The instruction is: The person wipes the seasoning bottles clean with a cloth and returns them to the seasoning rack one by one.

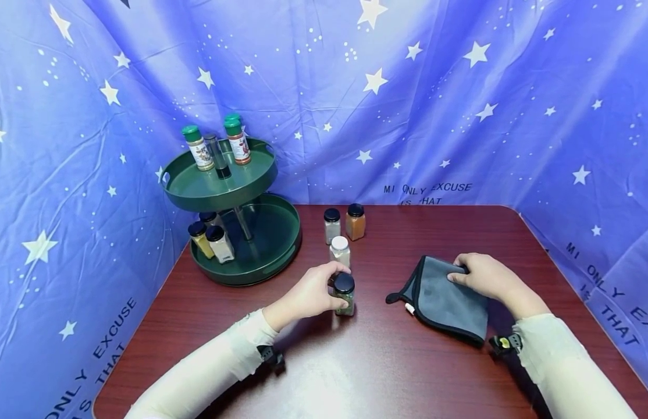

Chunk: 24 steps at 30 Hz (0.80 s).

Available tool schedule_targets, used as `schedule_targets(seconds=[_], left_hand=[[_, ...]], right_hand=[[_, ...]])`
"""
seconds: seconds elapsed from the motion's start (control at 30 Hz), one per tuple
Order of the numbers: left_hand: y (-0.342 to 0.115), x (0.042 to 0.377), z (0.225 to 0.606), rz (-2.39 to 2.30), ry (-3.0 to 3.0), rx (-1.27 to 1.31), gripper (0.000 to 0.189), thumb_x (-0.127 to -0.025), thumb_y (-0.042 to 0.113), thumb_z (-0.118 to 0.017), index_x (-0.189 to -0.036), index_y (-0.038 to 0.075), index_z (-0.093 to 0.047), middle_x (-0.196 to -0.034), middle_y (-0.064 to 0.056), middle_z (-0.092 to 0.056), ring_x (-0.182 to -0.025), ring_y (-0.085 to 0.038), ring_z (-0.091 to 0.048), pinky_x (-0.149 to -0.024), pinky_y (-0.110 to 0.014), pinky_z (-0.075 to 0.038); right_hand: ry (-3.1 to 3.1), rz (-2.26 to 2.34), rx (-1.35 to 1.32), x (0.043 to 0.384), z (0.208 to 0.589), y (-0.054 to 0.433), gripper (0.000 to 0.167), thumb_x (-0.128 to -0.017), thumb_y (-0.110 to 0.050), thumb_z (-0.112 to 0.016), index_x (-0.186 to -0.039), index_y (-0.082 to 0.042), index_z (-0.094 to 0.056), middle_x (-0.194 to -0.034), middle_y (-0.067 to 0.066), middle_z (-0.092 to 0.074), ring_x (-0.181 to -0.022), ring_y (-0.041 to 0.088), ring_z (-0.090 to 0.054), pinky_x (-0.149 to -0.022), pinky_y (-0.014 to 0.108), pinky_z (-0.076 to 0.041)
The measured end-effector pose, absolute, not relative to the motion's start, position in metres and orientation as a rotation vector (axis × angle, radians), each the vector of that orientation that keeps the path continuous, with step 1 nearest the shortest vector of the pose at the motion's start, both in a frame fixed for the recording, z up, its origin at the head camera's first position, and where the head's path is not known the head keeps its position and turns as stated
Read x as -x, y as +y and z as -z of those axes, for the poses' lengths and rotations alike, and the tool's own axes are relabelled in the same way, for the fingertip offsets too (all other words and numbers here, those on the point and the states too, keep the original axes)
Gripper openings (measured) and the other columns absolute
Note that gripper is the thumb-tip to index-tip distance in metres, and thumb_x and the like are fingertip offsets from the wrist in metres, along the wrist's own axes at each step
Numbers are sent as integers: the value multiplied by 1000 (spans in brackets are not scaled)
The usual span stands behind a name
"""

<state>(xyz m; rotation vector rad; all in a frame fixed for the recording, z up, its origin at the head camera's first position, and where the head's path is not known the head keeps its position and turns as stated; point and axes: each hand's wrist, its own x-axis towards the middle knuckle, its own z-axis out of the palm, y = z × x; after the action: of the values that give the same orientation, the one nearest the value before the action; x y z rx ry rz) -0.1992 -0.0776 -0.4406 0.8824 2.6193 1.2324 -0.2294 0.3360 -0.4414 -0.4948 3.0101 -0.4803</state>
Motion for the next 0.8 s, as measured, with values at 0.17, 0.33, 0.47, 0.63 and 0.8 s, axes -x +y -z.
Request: schedule_targets(seconds=[0.17, 0.33, 0.47, 0.63, 0.8], left_hand=[[-77, 196, 442, -1235, 2629, -861, 62, -75, 12, -91, -129, 13, -61, -107, -1, -71, -90, -9, -64, -77, -24, -53], [-77, 195, 443, -1206, 2661, -877, 62, -75, 13, -91, -129, 12, -61, -108, -1, -72, -94, -11, -65, -80, -25, -52], [-78, 196, 443, -1211, 2670, -864, 62, -75, 13, -91, -130, 12, -61, -110, -1, -71, -97, -12, -66, -83, -27, -53], [-80, 197, 446, -1198, 2684, -856, 64, -75, 14, -92, -131, 9, -61, -111, -1, -71, -99, -13, -67, -87, -29, -53], [-81, 197, 448, -1197, 2683, -837, 61, -74, 15, -92, -128, 12, -62, -111, 0, -71, -101, -13, -67, -88, -28, -53]], right_hand=[[3014, 507, 502, 227, 432, 333, 22, -90, -32, -77, -88, -13, -66, -75, -5, -61, -69, 13, -52, -66, 36, -43], [3004, 584, 478, 224, 423, 331, 25, -90, -34, -77, -87, -13, -63, -73, -4, -59, -68, 13, -52, -63, 33, -42], [2959, 705, 429, 221, 414, 330, 28, -92, -36, -75, -85, -14, -59, -72, -2, -56, -66, 13, -53, -58, 31, -43], [2879, 881, 402, 216, 403, 328, 29, -95, -36, -71, -86, -12, -57, -75, 0, -51, -67, 12, -52, -56, 30, -43], [2753, 1099, 343, 211, 394, 324, 29, -102, -35, -63, -99, -7, -57, -84, 3, -56, -74, 12, -56, -64, 31, -47]])
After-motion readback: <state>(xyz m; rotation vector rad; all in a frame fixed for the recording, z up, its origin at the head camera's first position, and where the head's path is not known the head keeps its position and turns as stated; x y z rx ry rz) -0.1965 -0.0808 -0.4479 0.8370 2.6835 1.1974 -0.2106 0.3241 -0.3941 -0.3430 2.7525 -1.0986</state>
